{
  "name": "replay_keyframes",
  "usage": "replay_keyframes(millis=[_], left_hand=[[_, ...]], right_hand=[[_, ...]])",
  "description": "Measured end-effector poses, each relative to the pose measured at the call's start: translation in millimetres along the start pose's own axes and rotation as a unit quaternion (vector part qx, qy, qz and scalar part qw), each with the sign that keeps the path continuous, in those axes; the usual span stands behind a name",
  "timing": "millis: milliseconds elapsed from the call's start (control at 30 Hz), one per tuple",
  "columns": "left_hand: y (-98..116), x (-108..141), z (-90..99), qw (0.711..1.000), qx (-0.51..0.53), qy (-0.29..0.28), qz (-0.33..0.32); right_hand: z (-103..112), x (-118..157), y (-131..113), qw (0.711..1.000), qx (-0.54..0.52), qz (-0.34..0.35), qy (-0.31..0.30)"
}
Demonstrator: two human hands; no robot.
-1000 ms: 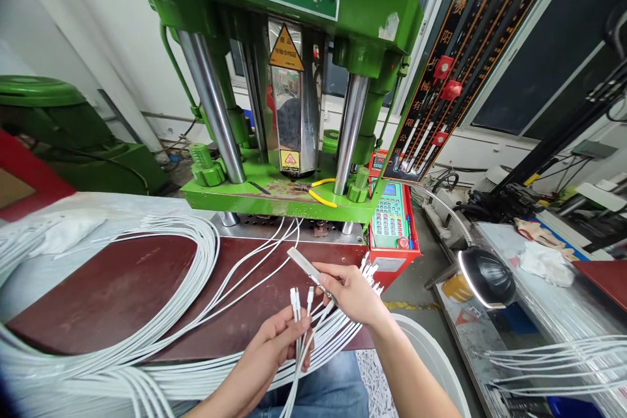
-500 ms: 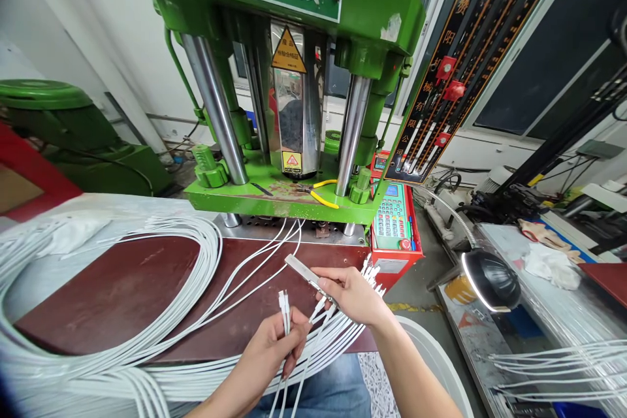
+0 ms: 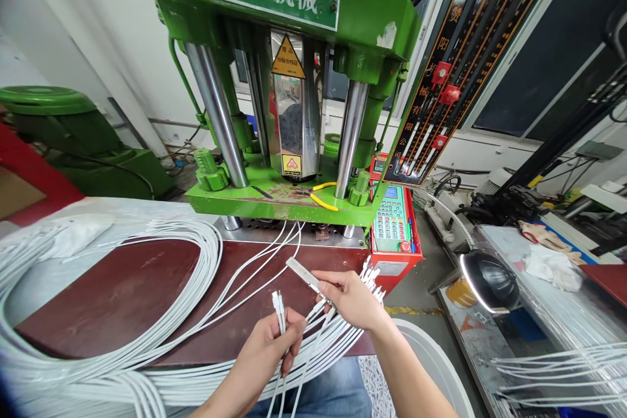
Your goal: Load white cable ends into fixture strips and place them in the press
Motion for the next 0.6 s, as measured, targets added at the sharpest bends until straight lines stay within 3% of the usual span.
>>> replay_keyframes(millis=[367, 600], left_hand=[[2.7, 7.5, -8.3, 1.000, 0.018, -0.004, 0.009], [11.5, 10.3, -5.6, 0.989, 0.138, -0.022, 0.036]], right_hand=[[-2.7, 1.3, -0.6, 0.999, 0.046, 0.029, 0.006], [8.0, 2.0, -1.7, 1.000, -0.005, -0.005, -0.006]])
Point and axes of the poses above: each hand's wrist, its own x-axis away from the middle knuckle, its own z-axis out of the back of the hand, y = z × x, the point moved 3 cm from there along -x, towards the middle knuckle, and after that the axes turned 10 degrees about y, right-handed, at the moved point
